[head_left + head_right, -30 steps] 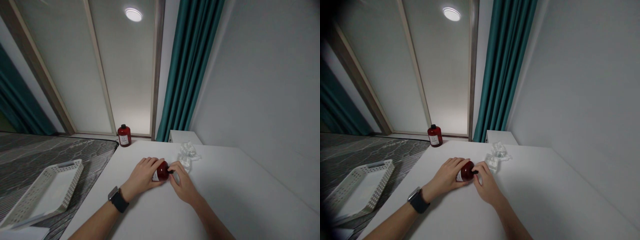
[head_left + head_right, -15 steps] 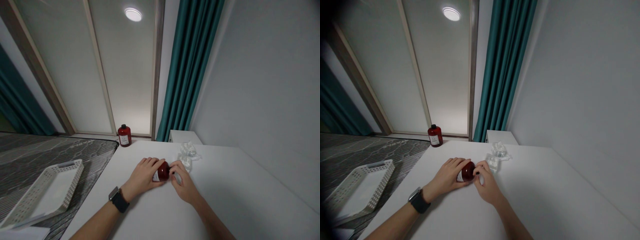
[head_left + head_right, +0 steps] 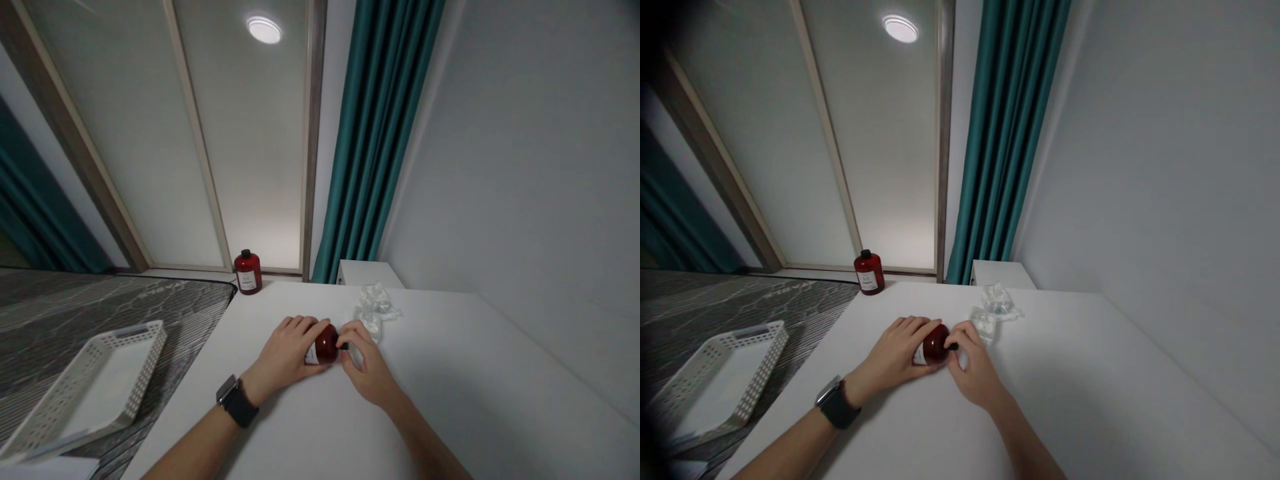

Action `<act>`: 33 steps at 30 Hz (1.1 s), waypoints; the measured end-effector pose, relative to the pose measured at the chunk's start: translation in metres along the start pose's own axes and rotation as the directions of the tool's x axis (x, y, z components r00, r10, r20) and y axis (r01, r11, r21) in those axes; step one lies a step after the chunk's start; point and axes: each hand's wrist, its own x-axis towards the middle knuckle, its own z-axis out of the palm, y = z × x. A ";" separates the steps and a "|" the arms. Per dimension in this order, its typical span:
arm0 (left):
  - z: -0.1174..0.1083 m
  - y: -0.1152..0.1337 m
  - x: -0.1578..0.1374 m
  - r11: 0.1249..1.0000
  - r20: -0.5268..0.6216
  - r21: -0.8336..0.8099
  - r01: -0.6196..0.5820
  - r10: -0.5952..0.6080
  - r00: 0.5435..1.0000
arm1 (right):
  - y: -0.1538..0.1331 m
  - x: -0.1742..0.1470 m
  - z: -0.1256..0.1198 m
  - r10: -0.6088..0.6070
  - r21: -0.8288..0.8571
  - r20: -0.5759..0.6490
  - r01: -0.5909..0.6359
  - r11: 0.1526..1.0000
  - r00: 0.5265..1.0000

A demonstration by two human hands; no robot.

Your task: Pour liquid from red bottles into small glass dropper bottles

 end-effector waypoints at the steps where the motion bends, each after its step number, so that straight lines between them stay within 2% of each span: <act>1: 0.000 0.000 0.000 1.000 0.000 -0.001 0.003 -0.003 1.000 | 0.000 0.000 0.000 -0.006 0.004 -0.010 0.006 1.000 1.000; 4: 0.000 0.000 -0.001 1.000 0.006 0.000 0.005 -0.005 1.000 | 0.002 0.000 0.000 0.030 -0.001 -0.039 -0.030 1.000 0.999; 9: 0.000 -0.001 -0.001 1.000 0.009 -0.001 0.003 -0.003 1.000 | 0.008 -0.003 0.004 0.140 -0.042 0.011 -0.139 0.989 0.990; 15: 0.000 -0.001 -0.001 1.000 0.023 0.001 0.020 -0.020 1.000 | 0.006 -0.005 0.003 0.077 -0.036 0.004 -0.077 0.996 0.997; 20: 0.000 -0.001 -0.001 1.000 0.020 0.019 0.008 -0.008 1.000 | 0.011 -0.006 0.006 0.197 -0.039 -0.044 -0.199 0.979 0.979; 25: 0.001 -0.001 -0.001 0.999 0.039 0.031 0.009 -0.011 0.999 | 0.009 -0.006 0.004 0.098 -0.021 0.002 -0.098 0.995 0.995; 31: 0.001 -0.001 -0.001 0.999 0.052 0.049 0.021 -0.024 0.998 | 0.007 -0.002 0.002 0.156 -0.029 0.051 -0.155 0.988 0.986; 33: 0.001 0.000 -0.001 0.998 0.055 0.051 0.022 -0.025 0.998 | 0.006 -0.001 0.002 0.128 -0.035 0.046 -0.126 0.991 0.991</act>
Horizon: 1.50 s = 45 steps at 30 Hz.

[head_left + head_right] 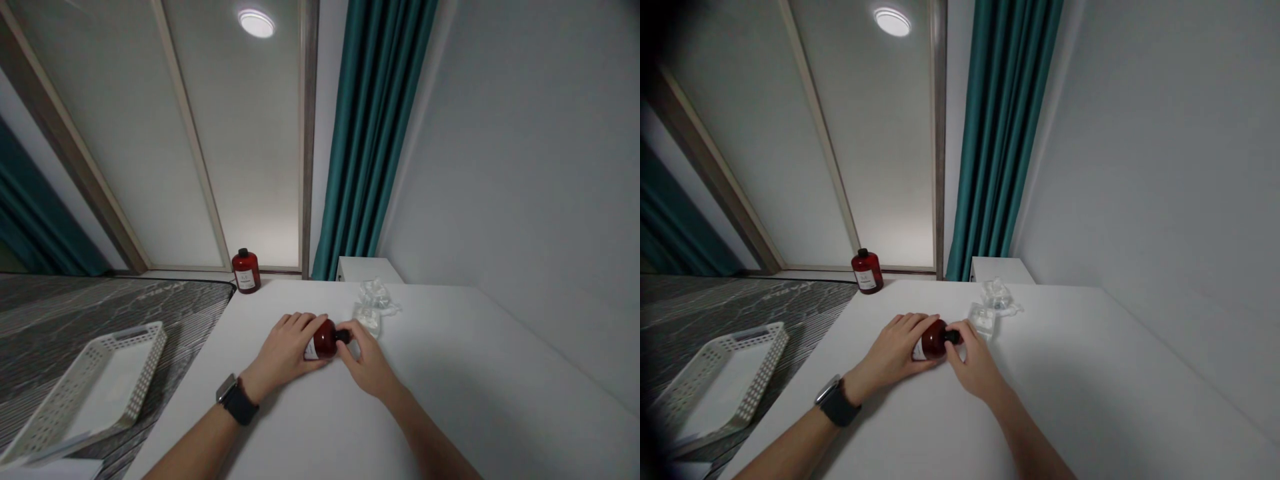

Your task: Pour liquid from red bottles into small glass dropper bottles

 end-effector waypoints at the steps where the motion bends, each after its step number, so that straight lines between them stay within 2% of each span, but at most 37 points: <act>1: 0.000 0.000 0.000 1.000 -0.003 0.000 0.001 -0.001 1.000 | 0.000 0.000 0.000 -0.025 0.000 -0.007 0.025 1.000 1.000; 4: 0.000 0.001 -0.001 1.000 -0.013 -0.005 0.003 -0.003 1.000 | 0.001 -0.001 0.000 -0.055 0.018 -0.009 0.055 0.998 0.998; 9: 0.001 -0.001 -0.001 1.000 -0.005 -0.009 0.000 0.000 1.000 | 0.006 -0.002 -0.001 0.010 0.006 0.011 -0.010 1.000 1.000; 16: -0.001 -0.004 0.000 0.998 -0.026 -0.045 0.040 -0.041 0.999 | 0.002 0.001 -0.004 -0.088 -0.003 -0.069 0.088 0.996 0.994; 24: 0.002 -0.007 -0.001 0.995 -0.071 -0.091 0.047 -0.054 0.996 | 0.002 0.000 -0.007 -0.058 0.024 -0.179 0.064 0.998 0.982; 29: 0.011 -0.013 -0.005 0.977 -0.154 -0.203 0.062 -0.094 0.984 | 0.012 0.003 -0.027 -0.093 -0.008 -0.300 0.094 0.995 0.950; 32: 0.015 -0.017 -0.006 0.959 -0.206 -0.272 0.085 -0.144 0.968 | 0.029 0.005 -0.047 -0.044 -0.055 -0.407 0.024 0.998 0.912; 35: 0.017 -0.020 -0.005 0.941 -0.224 -0.319 0.114 -0.192 0.956 | 0.048 0.006 -0.063 0.007 -0.114 -0.453 -0.066 0.991 0.892; 39: 0.017 -0.022 -0.004 0.923 -0.238 -0.357 0.147 -0.242 0.941 | 0.067 0.005 -0.072 0.075 -0.168 -0.422 -0.159 0.973 0.903; 45: 0.019 -0.023 -0.005 0.904 -0.224 -0.382 0.193 -0.294 0.929 | 0.089 -0.001 -0.077 0.162 -0.272 -0.251 -0.230 0.934 0.954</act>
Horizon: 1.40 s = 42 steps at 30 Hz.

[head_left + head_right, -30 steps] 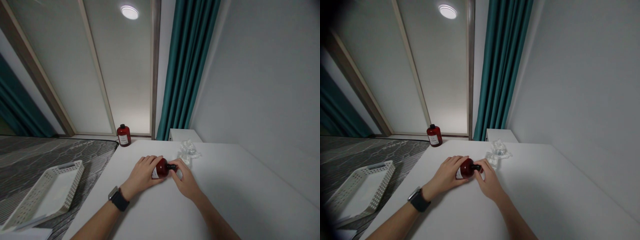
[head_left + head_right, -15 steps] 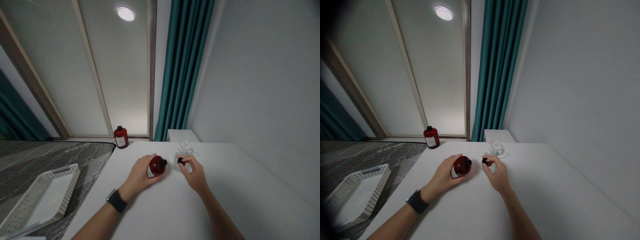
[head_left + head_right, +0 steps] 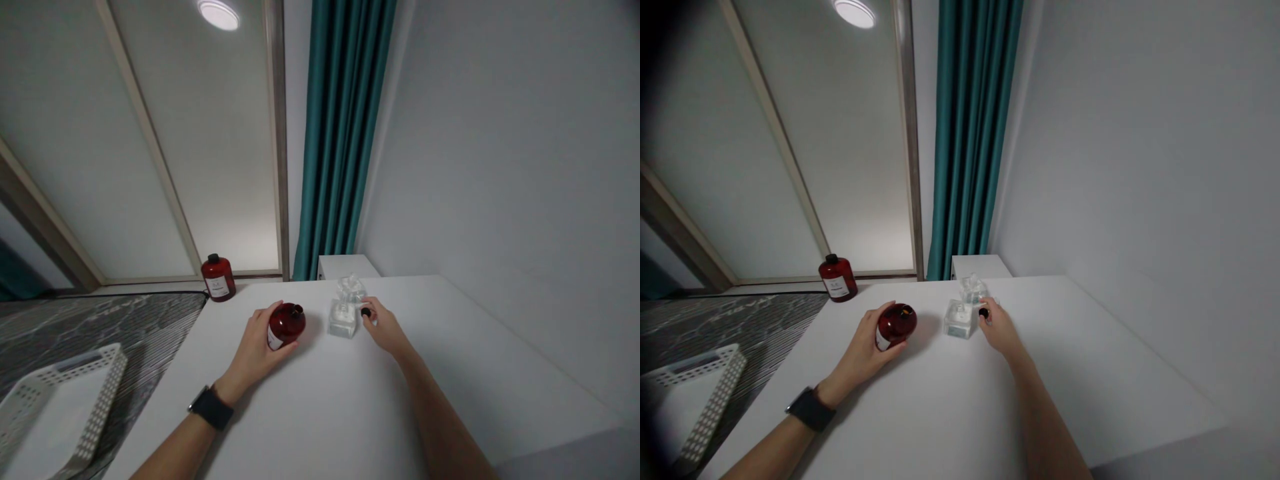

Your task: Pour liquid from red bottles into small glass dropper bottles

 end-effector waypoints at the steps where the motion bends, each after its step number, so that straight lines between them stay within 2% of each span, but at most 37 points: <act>1: 0.000 -0.001 0.000 1.000 -0.002 -0.001 0.004 -0.004 1.000 | 0.004 -0.001 0.000 0.004 -0.019 0.026 -0.004 1.000 1.000; 8: 0.002 -0.002 0.001 1.000 -0.005 -0.005 0.004 -0.004 1.000 | 0.021 -0.004 0.002 0.026 -0.130 0.128 -0.009 0.991 0.991; 15: 0.001 -0.002 0.002 1.000 -0.008 0.005 0.003 -0.003 1.000 | 0.028 -0.007 0.005 0.020 -0.165 0.164 0.008 0.986 0.986; 19: 0.000 -0.002 0.002 1.000 -0.014 0.006 0.003 -0.003 1.000 | 0.026 -0.007 0.004 0.018 -0.158 0.131 0.003 0.987 0.991; 25: 0.001 -0.003 0.001 1.000 -0.020 -0.002 0.007 -0.007 1.000 | 0.005 -0.002 0.006 0.004 -0.093 -0.043 -0.008 0.996 0.999; 27: 0.002 -0.002 0.001 1.000 -0.023 -0.009 0.005 -0.005 1.000 | -0.005 -0.002 0.012 -0.008 -0.040 -0.068 0.006 0.999 0.998; 33: 0.001 -0.001 0.001 1.000 -0.004 -0.013 0.022 -0.022 1.000 | -0.021 -0.011 0.035 -0.068 0.047 -0.047 0.070 0.996 0.997; 42: 0.001 0.000 0.002 0.999 -0.022 -0.031 0.016 -0.017 1.000 | -0.009 -0.013 0.053 0.046 0.068 -0.041 -0.043 0.997 0.998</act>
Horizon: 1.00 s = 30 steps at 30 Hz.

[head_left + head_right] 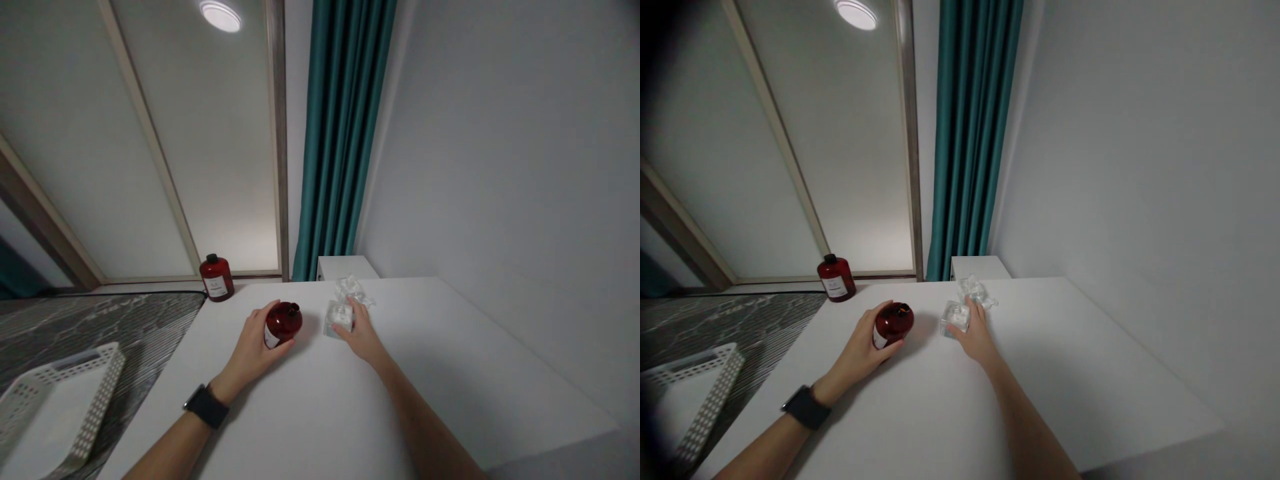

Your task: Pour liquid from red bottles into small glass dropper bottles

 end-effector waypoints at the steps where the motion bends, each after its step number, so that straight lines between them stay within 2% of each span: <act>1: 0.000 0.000 0.000 1.000 0.001 -0.003 0.002 -0.002 1.000 | 0.001 0.000 0.003 0.010 -0.004 -0.005 -0.010 1.000 1.000; 9: 0.000 -0.001 -0.001 1.000 0.013 -0.002 0.017 -0.017 1.000 | 0.006 -0.003 0.018 0.058 -0.013 -0.069 -0.059 0.998 0.996; 14: 0.001 -0.004 -0.001 1.000 0.024 0.006 0.005 -0.005 1.000 | 0.003 -0.003 0.016 0.147 -0.017 -0.096 -0.149 0.989 0.984; 20: 0.000 -0.002 -0.002 0.999 0.021 -0.039 0.024 -0.023 1.000 | -0.014 -0.003 0.012 0.182 0.018 -0.095 -0.181 0.983 0.979; 22: 0.001 -0.001 -0.004 0.996 0.026 -0.080 0.034 -0.032 0.999 | -0.023 -0.005 0.010 0.184 0.086 -0.096 -0.176 0.981 0.978; 24: 0.001 0.000 -0.005 0.991 0.033 -0.123 0.050 -0.047 0.998 | -0.035 -0.006 0.007 0.191 0.232 -0.072 -0.169 0.958 0.979; 26: 0.003 0.001 -0.006 0.984 0.038 -0.159 0.076 -0.070 0.997 | -0.048 -0.009 0.003 0.194 0.329 -0.017 -0.178 0.928 0.981; 27: 0.004 0.002 -0.007 0.981 0.040 -0.176 0.085 -0.079 0.996 | -0.056 -0.011 0.001 0.209 0.405 0.049 -0.210 0.890 0.977; 30: 0.005 0.005 -0.008 0.971 0.052 -0.221 0.092 -0.083 0.995 | -0.078 -0.016 -0.006 0.187 0.500 0.121 -0.223 0.837 0.975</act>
